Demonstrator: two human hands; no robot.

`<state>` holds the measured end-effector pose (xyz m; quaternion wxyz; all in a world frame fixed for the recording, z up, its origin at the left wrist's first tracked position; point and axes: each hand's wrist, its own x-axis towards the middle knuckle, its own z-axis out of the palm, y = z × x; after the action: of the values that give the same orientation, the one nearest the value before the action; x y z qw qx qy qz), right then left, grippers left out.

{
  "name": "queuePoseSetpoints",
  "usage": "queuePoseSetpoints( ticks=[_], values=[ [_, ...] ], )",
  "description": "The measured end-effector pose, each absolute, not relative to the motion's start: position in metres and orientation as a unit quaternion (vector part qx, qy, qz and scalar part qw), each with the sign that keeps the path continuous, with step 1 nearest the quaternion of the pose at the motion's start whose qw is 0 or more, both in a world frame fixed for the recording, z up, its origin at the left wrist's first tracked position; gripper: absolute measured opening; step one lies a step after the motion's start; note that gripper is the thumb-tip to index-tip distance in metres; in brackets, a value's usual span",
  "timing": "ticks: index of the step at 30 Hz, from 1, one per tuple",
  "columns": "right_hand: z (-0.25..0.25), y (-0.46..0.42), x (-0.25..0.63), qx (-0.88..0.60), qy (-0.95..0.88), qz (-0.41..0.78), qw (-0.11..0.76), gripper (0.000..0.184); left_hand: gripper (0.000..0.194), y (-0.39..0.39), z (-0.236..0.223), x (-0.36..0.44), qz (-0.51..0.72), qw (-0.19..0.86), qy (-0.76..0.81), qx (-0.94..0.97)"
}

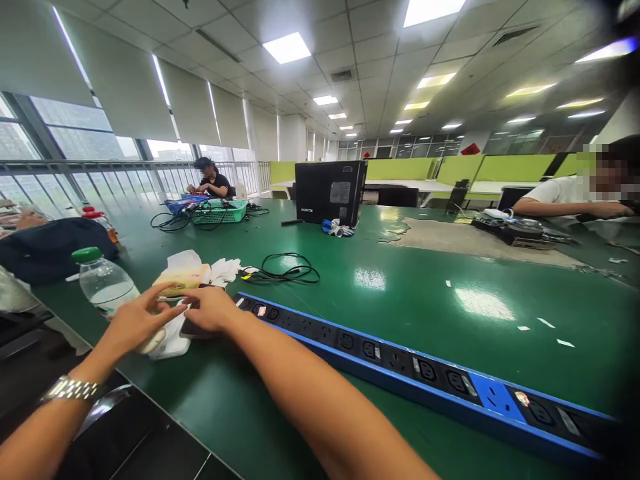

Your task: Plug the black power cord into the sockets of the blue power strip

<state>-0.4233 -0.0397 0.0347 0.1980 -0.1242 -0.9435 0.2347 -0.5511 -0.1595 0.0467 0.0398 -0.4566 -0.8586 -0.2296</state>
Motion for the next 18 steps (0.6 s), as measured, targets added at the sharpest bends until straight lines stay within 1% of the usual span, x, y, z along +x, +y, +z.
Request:
queuePoseSetpoints(
  ticks=[2,4,7,9,11,13,15,18],
  values=[
    [0.041,-0.034,-0.396,-0.103,-0.929,0.287,0.212,0.048,0.058,-0.166,0.040,-0.557,-0.204,0.027,-0.870,-0.447],
    [0.052,-0.025,-0.356,-0.101,-0.923,0.311,0.205,0.041,0.050,-0.176,0.034,-0.564,-0.180,0.048,-0.892,-0.412],
    [0.074,-0.013,-0.279,-0.086,-0.939,0.288,0.168,0.032,0.051,-0.190,0.025,-0.568,-0.159,0.061,-0.918,-0.358],
    [0.088,-0.009,-0.224,-0.093,-0.944,0.279,0.147,0.028,0.051,-0.195,0.020,-0.565,-0.173,0.028,-0.918,-0.356],
    [0.098,-0.010,-0.173,-0.131,-0.939,0.284,0.144,0.026,0.053,-0.196,0.017,-0.555,-0.207,-0.025,-0.910,-0.358],
    [0.105,-0.015,-0.127,-0.185,-0.927,0.288,0.151,0.027,0.053,-0.195,0.017,-0.541,-0.218,-0.052,-0.905,-0.360],
    [0.108,-0.022,-0.087,-0.237,-0.916,0.284,0.154,0.029,0.050,-0.194,0.018,-0.526,-0.182,-0.031,-0.913,-0.363],
    [0.110,-0.033,-0.034,-0.291,-0.907,0.257,0.167,0.032,0.047,-0.196,0.019,-0.512,-0.095,0.023,-0.922,-0.375]
  ],
)
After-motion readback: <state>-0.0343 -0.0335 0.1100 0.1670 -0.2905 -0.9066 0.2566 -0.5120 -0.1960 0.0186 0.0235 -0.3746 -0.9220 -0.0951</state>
